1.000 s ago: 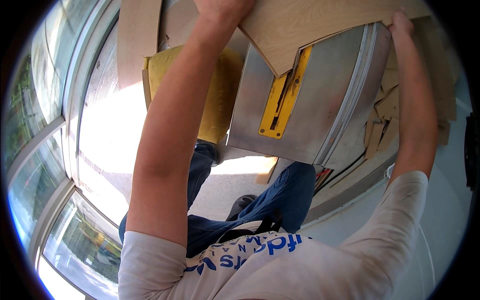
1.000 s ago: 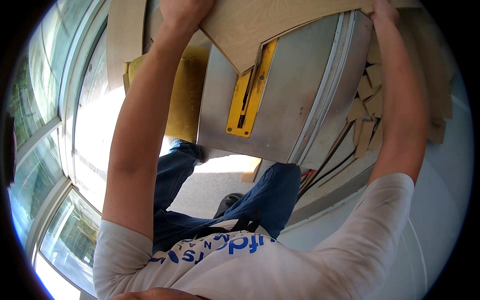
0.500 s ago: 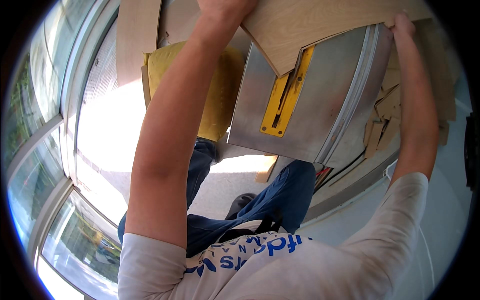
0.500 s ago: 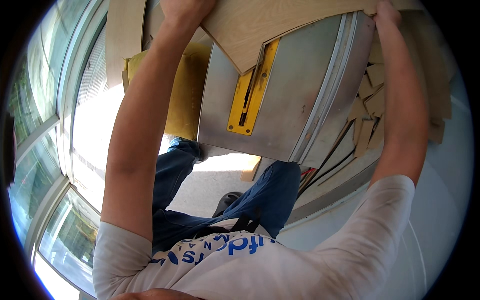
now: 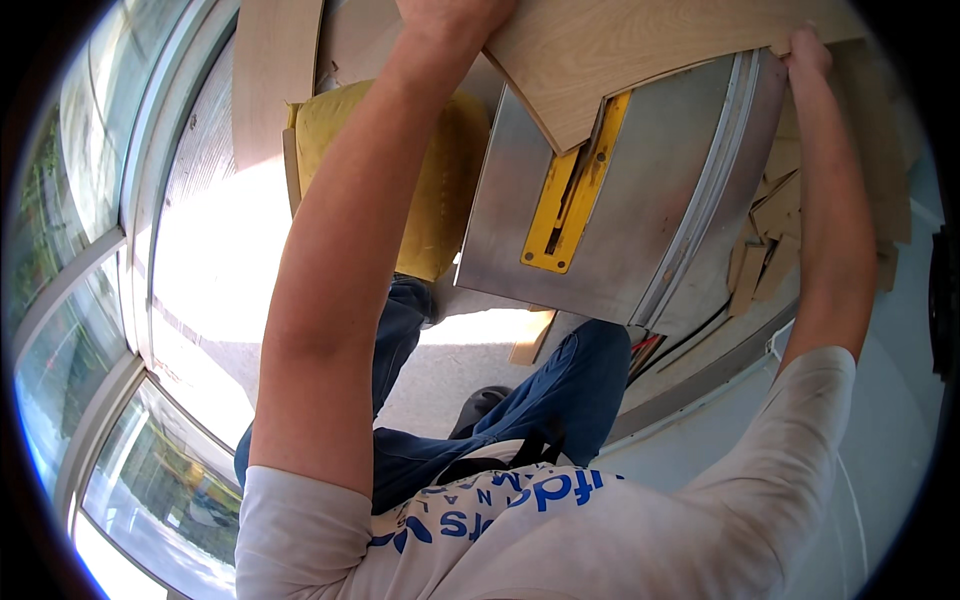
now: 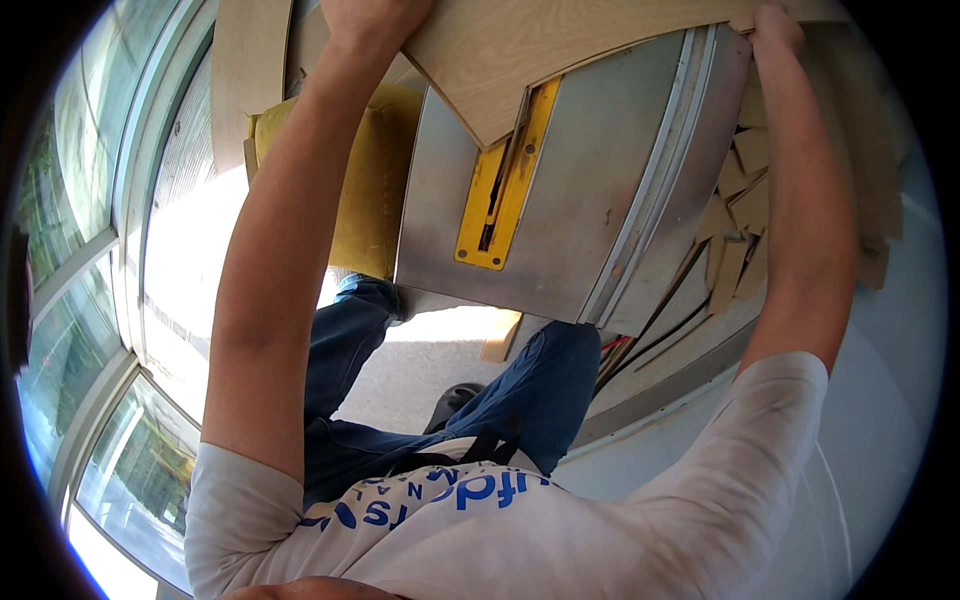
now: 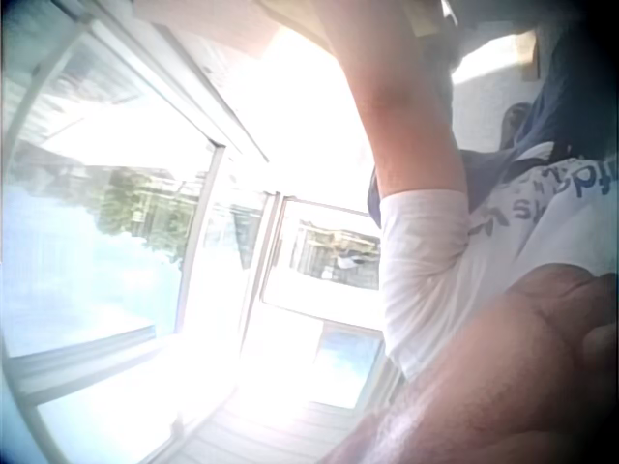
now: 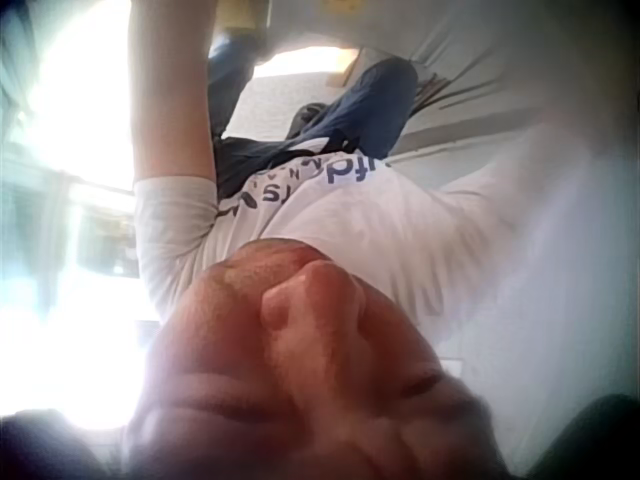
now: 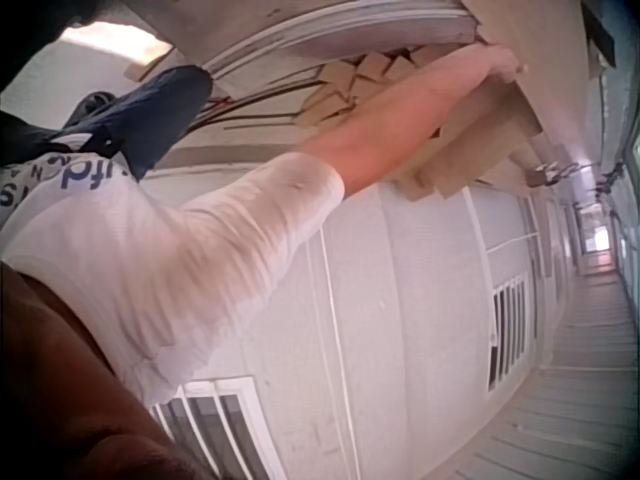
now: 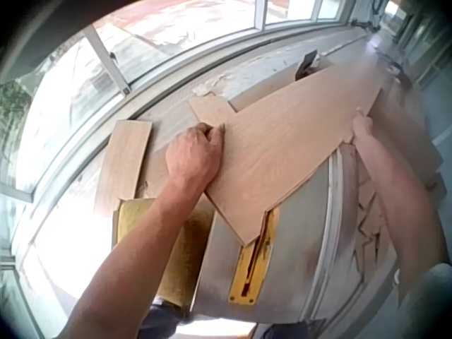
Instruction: The person positions a wooden board on a table saw, slides it through the blade to cut it, and then sets the pieces aside.
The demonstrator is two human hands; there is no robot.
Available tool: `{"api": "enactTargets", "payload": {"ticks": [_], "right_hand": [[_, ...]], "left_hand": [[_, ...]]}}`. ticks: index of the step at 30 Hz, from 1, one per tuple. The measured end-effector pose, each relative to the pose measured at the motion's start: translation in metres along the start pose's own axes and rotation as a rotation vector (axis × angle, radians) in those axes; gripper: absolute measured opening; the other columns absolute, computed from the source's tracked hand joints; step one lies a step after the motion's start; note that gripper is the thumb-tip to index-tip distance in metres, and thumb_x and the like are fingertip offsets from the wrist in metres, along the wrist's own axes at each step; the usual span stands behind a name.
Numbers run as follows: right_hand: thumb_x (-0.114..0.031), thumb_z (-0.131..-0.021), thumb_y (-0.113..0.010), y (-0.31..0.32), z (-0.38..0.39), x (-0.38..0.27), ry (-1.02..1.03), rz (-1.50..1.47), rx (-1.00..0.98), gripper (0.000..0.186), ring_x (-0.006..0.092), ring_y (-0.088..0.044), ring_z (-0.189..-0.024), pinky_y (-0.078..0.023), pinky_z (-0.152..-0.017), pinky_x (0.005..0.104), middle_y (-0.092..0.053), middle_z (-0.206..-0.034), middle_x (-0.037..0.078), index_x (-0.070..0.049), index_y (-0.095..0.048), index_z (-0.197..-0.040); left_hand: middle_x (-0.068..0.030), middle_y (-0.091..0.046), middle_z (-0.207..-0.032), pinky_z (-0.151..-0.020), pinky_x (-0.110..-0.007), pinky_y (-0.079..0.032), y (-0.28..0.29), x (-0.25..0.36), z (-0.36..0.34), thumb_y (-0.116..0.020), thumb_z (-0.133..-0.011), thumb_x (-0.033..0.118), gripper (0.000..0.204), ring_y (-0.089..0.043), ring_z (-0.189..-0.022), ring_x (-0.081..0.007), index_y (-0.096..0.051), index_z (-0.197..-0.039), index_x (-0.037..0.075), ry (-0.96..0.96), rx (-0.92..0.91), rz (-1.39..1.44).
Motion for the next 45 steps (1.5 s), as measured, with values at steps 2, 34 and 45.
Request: {"api": "enactTargets", "payload": {"ticks": [2,34,45], "right_hand": [[-0.022,-0.098,-0.064,0.000,0.012,-0.007,-0.045,-0.011,0.024,0.054,0.0367,-0.069,-0.101,-0.062,-0.081,0.0504,-0.061,-0.123,0.023,0.015,-0.044,-0.132],[-0.037,-0.100,-0.056,0.483,0.379,-0.068,0.205,0.783,-0.040,0.043,0.0304,-0.063,-0.085,-0.049,-0.080,0.0412,-0.067,-0.090,0.019,0.006,-0.064,-0.106],[-0.037,-0.102,-0.054,0.590,0.558,0.075,0.036,0.788,0.130,0.042,0.0369,-0.067,-0.097,-0.050,-0.084,0.0442,-0.069,-0.101,0.022,0.003,-0.063,-0.114]], "left_hand": [[-0.0237,-0.073,-0.092,-0.083,-0.047,-0.055,-0.003,-0.001,0.000,-0.054,-0.097,0.045,0.047,-0.070,-0.091,-0.0414,-0.075,-0.100,0.004,-0.016,0.029,-0.019],[-0.0134,-0.058,-0.105,-0.076,-0.038,-0.052,0.321,-0.087,0.237,-0.064,-0.098,0.017,0.041,-0.060,-0.085,-0.0221,-0.056,-0.138,0.007,-0.346,-0.187,-0.198],[-0.0156,-0.064,-0.114,-0.087,-0.044,-0.053,0.307,-0.390,0.410,-0.064,-0.098,0.029,0.049,-0.063,-0.102,-0.0317,-0.055,-0.139,0.006,0.049,-0.567,-0.274]]}}
Point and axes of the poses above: each hand's wrist, its own z-axis away from the middle knuckle, its own y-axis out of the back of the hand, x = y × z, the point moved 1 cm from there along -z, towards the middle knuckle
